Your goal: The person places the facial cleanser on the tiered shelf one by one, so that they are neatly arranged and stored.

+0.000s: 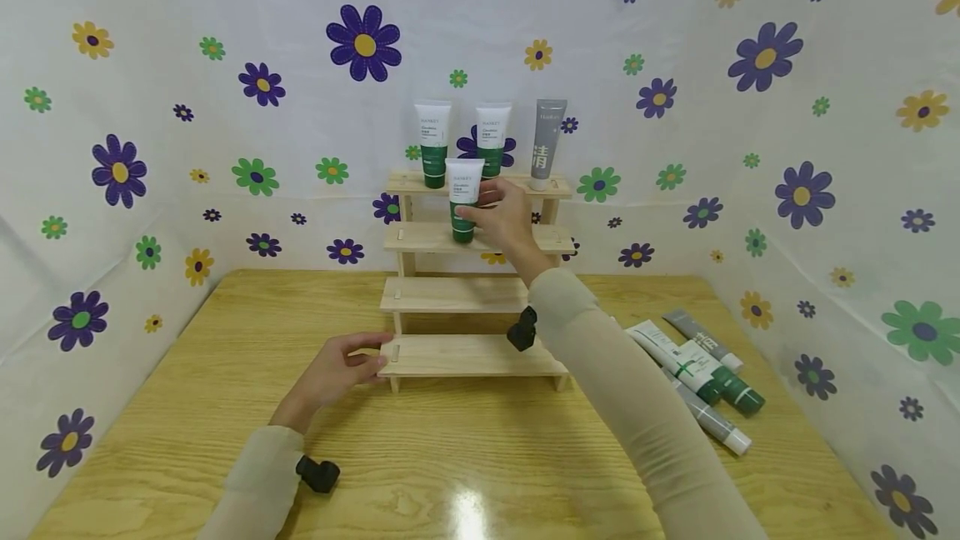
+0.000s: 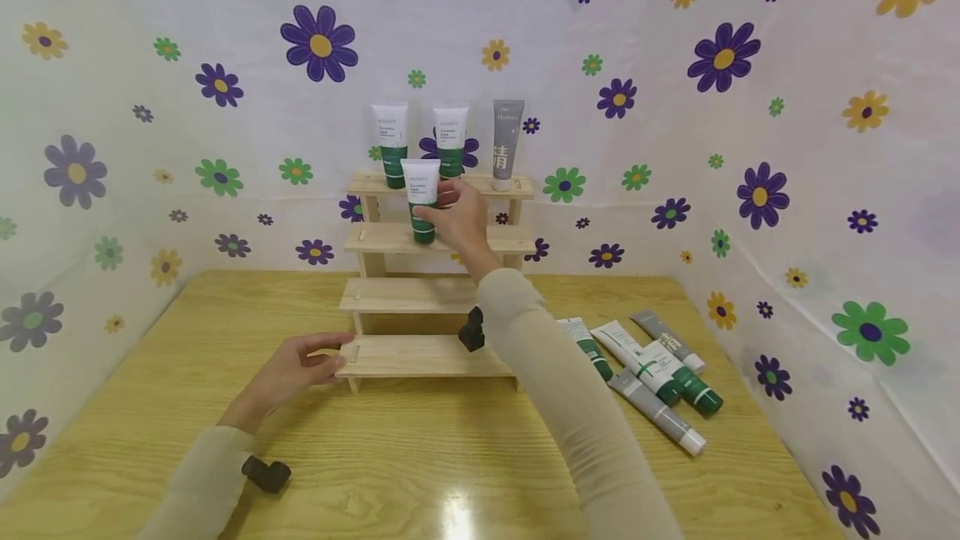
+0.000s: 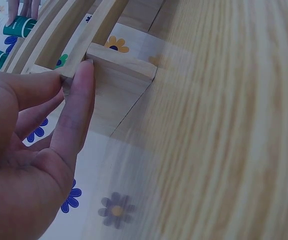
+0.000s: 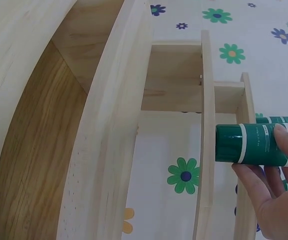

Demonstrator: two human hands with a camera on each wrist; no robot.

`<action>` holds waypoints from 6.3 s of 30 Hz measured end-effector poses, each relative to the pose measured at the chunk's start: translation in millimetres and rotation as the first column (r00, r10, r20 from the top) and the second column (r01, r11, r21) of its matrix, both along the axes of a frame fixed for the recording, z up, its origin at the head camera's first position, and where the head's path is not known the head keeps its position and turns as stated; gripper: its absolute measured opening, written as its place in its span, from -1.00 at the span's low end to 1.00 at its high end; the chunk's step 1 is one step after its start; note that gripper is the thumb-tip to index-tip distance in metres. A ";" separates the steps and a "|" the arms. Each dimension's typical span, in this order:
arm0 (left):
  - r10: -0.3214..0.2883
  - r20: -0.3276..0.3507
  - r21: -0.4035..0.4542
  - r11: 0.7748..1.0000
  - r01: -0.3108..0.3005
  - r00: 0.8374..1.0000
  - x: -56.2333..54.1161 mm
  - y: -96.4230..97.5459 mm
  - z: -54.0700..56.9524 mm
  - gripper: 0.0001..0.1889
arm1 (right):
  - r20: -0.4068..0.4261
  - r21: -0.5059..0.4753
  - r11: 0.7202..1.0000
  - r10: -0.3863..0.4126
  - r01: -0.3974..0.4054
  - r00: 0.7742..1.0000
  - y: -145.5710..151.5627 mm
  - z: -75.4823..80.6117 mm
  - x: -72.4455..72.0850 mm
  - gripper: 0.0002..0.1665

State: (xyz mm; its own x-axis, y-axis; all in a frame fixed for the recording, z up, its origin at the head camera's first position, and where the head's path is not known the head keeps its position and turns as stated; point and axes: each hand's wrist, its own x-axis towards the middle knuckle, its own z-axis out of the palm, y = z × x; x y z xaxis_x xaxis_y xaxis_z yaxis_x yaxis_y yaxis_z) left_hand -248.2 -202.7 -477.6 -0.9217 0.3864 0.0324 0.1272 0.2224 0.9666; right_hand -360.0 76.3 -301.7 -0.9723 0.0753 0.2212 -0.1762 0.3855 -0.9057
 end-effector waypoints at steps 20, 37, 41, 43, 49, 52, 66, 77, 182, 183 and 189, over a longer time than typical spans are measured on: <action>0.030 0.018 -0.030 0.999 -0.029 0.999 2.2 2.0 3.1 -0.47 | -0.020 0.019 1.000 0.011 -0.011 1.000 -3.4 -3.5 0.0 -0.41; 0.027 0.022 -0.021 0.999 -0.026 0.999 0.7 1.8 0.6 -0.46 | -0.022 0.067 0.995 0.073 -0.071 0.997 4.8 -3.1 4.7 -0.38; 0.024 0.027 -0.009 1.000 -0.024 0.999 0.1 2.1 0.3 -0.46 | 0.010 0.104 0.991 0.086 -0.087 0.996 16.2 3.3 10.3 -0.38; 0.026 0.031 -0.005 1.000 -0.026 0.999 0.0 2.2 0.4 -0.46 | 0.024 0.110 0.990 0.091 -0.093 0.996 24.6 7.0 12.6 -0.40; 0.008 0.029 0.019 1.000 -0.009 1.000 0.2 1.3 0.3 -0.45 | 0.072 0.141 0.984 0.103 -0.113 0.992 59.9 15.0 18.3 -0.44; 0.002 0.029 0.032 0.999 -0.003 1.000 -0.1 1.8 0.6 -0.46 | 0.105 0.180 0.975 0.110 -0.128 0.988 81.7 17.5 19.5 -0.45; 0.000 0.009 0.037 0.999 0.000 1.000 1.0 2.0 0.7 -0.45 | 0.271 0.392 0.891 0.124 -0.227 0.954 175.7 5.3 29.7 -0.46; 0.007 0.023 0.027 1.000 -0.008 1.000 -0.2 1.1 -1.1 -0.46 | 0.359 0.465 0.831 0.140 -0.307 0.923 217.5 -16.0 37.1 -0.50; 0.001 0.009 0.020 1.000 -0.001 1.000 1.2 1.8 0.8 -0.47 | 0.070 0.588 0.794 0.144 -0.157 0.987 214.5 -35.3 52.0 -0.51; 0.005 0.010 0.018 1.000 -0.005 1.000 1.3 2.0 1.1 -0.47 | 0.080 0.576 0.803 0.132 -0.154 0.988 213.7 -30.7 51.6 -0.49; 0.009 0.019 0.021 1.000 -0.009 1.000 2.1 1.7 1.4 -0.48 | 0.107 0.462 0.875 0.106 -0.144 0.989 206.6 -5.0 49.4 -0.45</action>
State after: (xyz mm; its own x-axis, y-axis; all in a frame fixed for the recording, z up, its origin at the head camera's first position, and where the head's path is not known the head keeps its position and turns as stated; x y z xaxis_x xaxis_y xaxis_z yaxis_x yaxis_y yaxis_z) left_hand -246.1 -201.0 -476.2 -0.9257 0.3777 0.0231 0.1073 0.2034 0.9732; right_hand -310.6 282.9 -306.7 -0.9819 -0.1418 0.1259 -0.1896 0.7464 -0.6379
